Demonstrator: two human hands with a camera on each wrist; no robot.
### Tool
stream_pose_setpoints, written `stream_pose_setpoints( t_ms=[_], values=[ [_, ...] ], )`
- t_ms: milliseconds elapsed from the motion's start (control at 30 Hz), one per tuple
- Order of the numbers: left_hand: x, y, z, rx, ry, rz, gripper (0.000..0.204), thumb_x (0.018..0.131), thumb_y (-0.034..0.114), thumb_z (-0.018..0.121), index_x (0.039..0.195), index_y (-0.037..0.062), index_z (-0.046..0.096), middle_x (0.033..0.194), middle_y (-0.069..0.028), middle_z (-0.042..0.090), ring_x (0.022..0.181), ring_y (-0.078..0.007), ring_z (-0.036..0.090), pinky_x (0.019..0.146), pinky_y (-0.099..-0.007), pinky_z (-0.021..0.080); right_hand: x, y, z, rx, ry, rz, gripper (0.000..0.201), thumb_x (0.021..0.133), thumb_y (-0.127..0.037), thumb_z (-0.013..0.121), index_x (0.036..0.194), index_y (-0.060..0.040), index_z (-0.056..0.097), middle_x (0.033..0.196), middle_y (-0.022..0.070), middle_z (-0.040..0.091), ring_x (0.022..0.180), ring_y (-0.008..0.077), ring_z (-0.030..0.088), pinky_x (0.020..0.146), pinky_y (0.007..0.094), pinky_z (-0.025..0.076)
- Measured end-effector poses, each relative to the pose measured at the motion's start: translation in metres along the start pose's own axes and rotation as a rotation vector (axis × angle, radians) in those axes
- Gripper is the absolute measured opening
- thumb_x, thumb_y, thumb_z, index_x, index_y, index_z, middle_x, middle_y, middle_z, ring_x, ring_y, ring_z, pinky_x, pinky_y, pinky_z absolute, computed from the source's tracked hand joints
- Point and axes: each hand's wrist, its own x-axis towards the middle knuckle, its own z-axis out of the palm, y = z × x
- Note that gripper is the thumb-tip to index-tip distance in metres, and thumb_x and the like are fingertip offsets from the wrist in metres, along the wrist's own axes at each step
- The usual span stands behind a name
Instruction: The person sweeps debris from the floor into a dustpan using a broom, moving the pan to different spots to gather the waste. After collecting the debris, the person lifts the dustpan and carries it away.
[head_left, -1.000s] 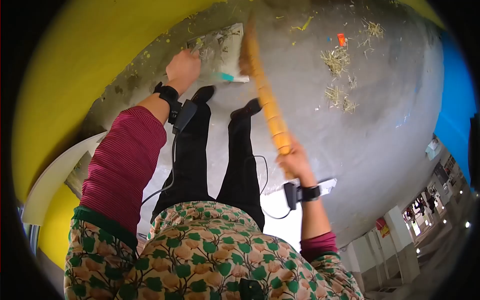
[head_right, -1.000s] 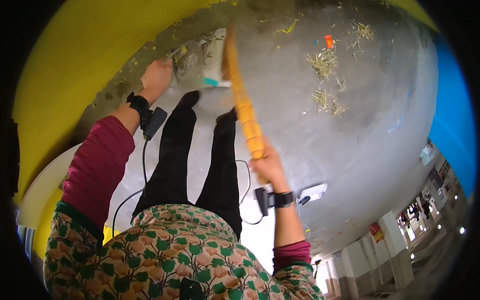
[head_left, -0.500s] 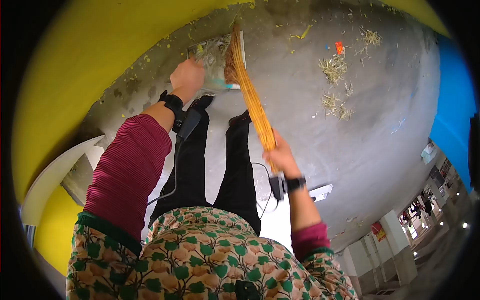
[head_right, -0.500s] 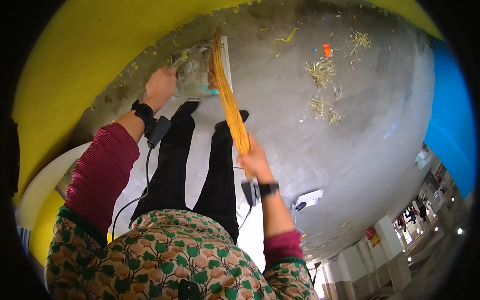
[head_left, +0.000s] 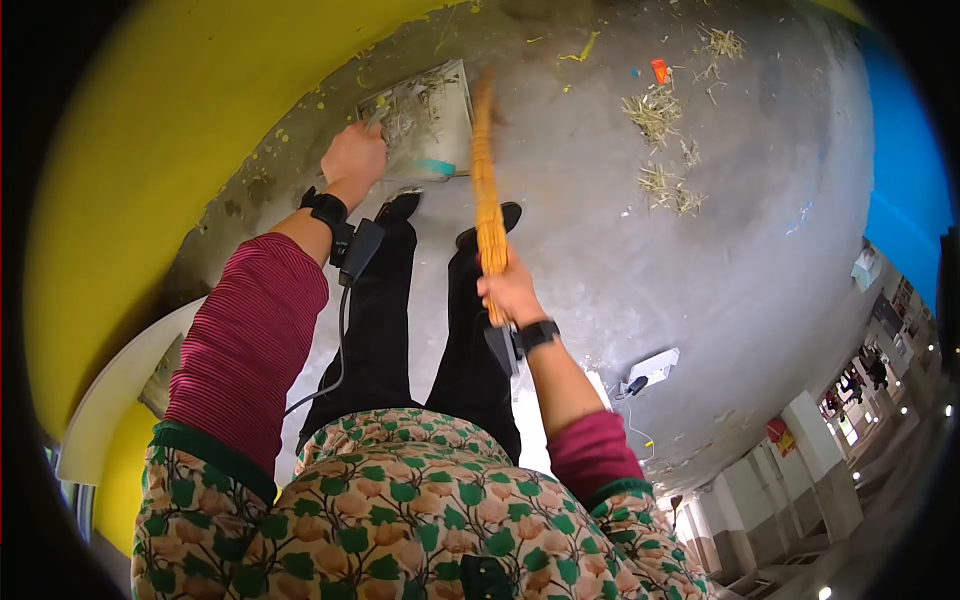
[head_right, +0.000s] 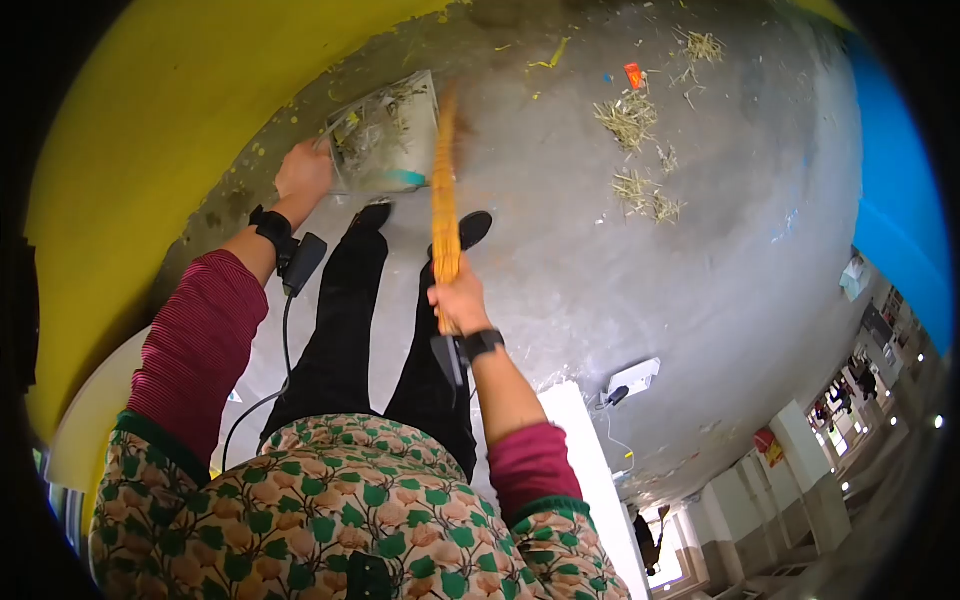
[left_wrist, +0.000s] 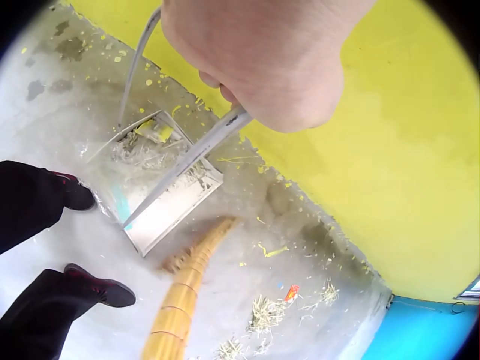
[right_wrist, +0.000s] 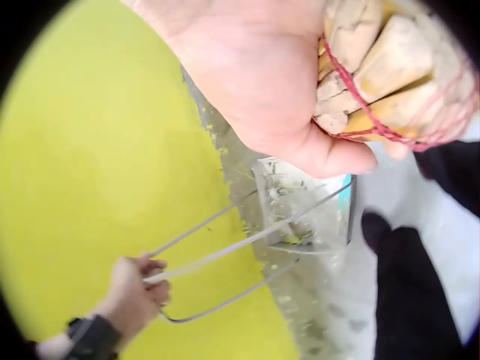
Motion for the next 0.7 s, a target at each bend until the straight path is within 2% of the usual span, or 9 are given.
stream_pose_setpoints(
  t_ms=[67, 100, 133, 233, 333, 433, 533, 633, 700],
  values=[
    [0.001, 0.001, 0.0, 0.043, 0.019, -0.02, 0.037, 0.082, 0.035, 0.04, 0.096, 0.0064, 0.058, 0.094, -0.0192, 0.059, 0.09, -0.0347, 0.055, 0.077, -0.0417, 0.043, -0.037, 0.006, -0.018, 0.066, -0.053, -0.043, 0.056, 0.055, 0.003, 0.055, 0.109, -0.0102, 0.046, 0.076, 0.0041, 0.056, 0.048, 0.0125, 0.05, 0.042, 0.0257, 0.042],
    [0.003, 0.001, -0.001, 0.043, 0.018, -0.015, 0.037, 0.082, 0.035, 0.04, 0.096, 0.0064, 0.058, 0.094, -0.0192, 0.059, 0.09, -0.0347, 0.055, 0.077, -0.0417, 0.043, -0.053, 0.013, -0.028, 0.087, 0.025, -0.065, 0.062, 0.055, 0.003, 0.056, 0.114, -0.0114, 0.046, 0.084, 0.0039, 0.058, 0.053, 0.013, 0.053, 0.045, 0.0242, 0.043],
    [0.003, 0.001, -0.002, 0.051, 0.005, -0.029, 0.037, 0.082, 0.035, 0.04, 0.096, 0.0064, 0.058, 0.094, -0.0191, 0.059, 0.09, -0.0348, 0.055, 0.077, -0.0417, 0.043, -0.06, 0.019, -0.044, -0.209, 0.092, -0.124, 0.07, 0.054, 0.003, 0.056, 0.121, -0.0117, 0.042, 0.089, 0.0054, 0.06, 0.06, 0.0142, 0.057, 0.051, 0.0255, 0.046],
    [0.001, 0.001, -0.001, 0.032, -0.015, -0.018, 0.037, 0.082, 0.035, 0.04, 0.098, 0.0064, 0.058, 0.095, -0.019, 0.058, 0.092, -0.0349, 0.054, 0.078, -0.0417, 0.042, -0.053, 0.026, -0.085, -0.393, 0.428, -0.039, 0.071, 0.057, -0.002, 0.058, 0.124, -0.0105, 0.037, 0.08, 0.013, 0.06, 0.062, 0.0225, 0.059, 0.056, 0.0328, 0.049],
    [0.005, 0.0, 0.002, 0.016, 0.015, -0.006, 0.038, 0.081, 0.035, 0.04, 0.099, 0.007, 0.058, 0.097, -0.019, 0.058, 0.094, -0.0349, 0.053, 0.079, -0.0417, 0.042, 0.0, 0.013, -0.111, -0.235, 0.387, 0.033, 0.057, 0.056, -0.004, 0.059, 0.111, -0.0061, 0.043, 0.078, 0.0165, 0.06, 0.063, 0.0271, 0.06, 0.056, 0.0346, 0.049],
    [0.017, -0.008, 0.007, 0.053, 0.033, 0.002, 0.038, 0.081, 0.036, 0.041, 0.101, 0.0079, 0.057, 0.099, -0.0189, 0.057, 0.095, -0.035, 0.052, 0.08, -0.0416, 0.041, 0.035, 0.035, -0.065, -0.329, 0.398, 0.015, 0.047, 0.054, -0.006, 0.06, 0.099, -0.0066, 0.046, 0.073, 0.0154, 0.058, 0.062, 0.029, 0.059, 0.054, 0.0357, 0.048],
    [0.025, -0.017, 0.017, 0.044, 0.052, 0.026, 0.038, 0.08, 0.037, 0.042, 0.098, 0.0079, 0.058, 0.098, -0.0184, 0.057, 0.094, -0.0349, 0.053, 0.079, -0.0412, 0.041, 0.021, 0.053, -0.013, -0.172, 0.254, 0.01, 0.046, 0.054, -0.003, 0.06, 0.098, -0.0063, 0.047, 0.07, 0.011, 0.057, 0.055, 0.0238, 0.057, 0.049, 0.0335, 0.047],
    [0.034, -0.009, 0.011, 0.001, -0.032, 0.078, 0.038, 0.079, 0.039, 0.043, 0.089, 0.0065, 0.06, 0.091, -0.0174, 0.059, 0.091, -0.0344, 0.054, 0.077, -0.0409, 0.041, -0.025, 0.05, -0.042, 0.141, 0.059, 0.001, 0.047, 0.055, 0.001, 0.058, 0.1, -0.0068, 0.047, 0.072, 0.0096, 0.057, 0.048, 0.0163, 0.054, 0.045, 0.0285, 0.045],
    [0.036, 0.001, 0.018, -0.043, -0.134, 0.126, 0.041, 0.078, 0.043, 0.045, 0.077, 0.0049, 0.061, 0.082, -0.0168, 0.061, 0.085, -0.0335, 0.056, 0.074, -0.0408, 0.041, -0.055, 0.078, -0.068, -0.165, 0.286, -0.104, 0.051, 0.056, -0.002, 0.059, 0.105, -0.0087, 0.047, 0.073, 0.0092, 0.058, 0.051, 0.0164, 0.055, 0.046, 0.0287, 0.045]
  ],
)
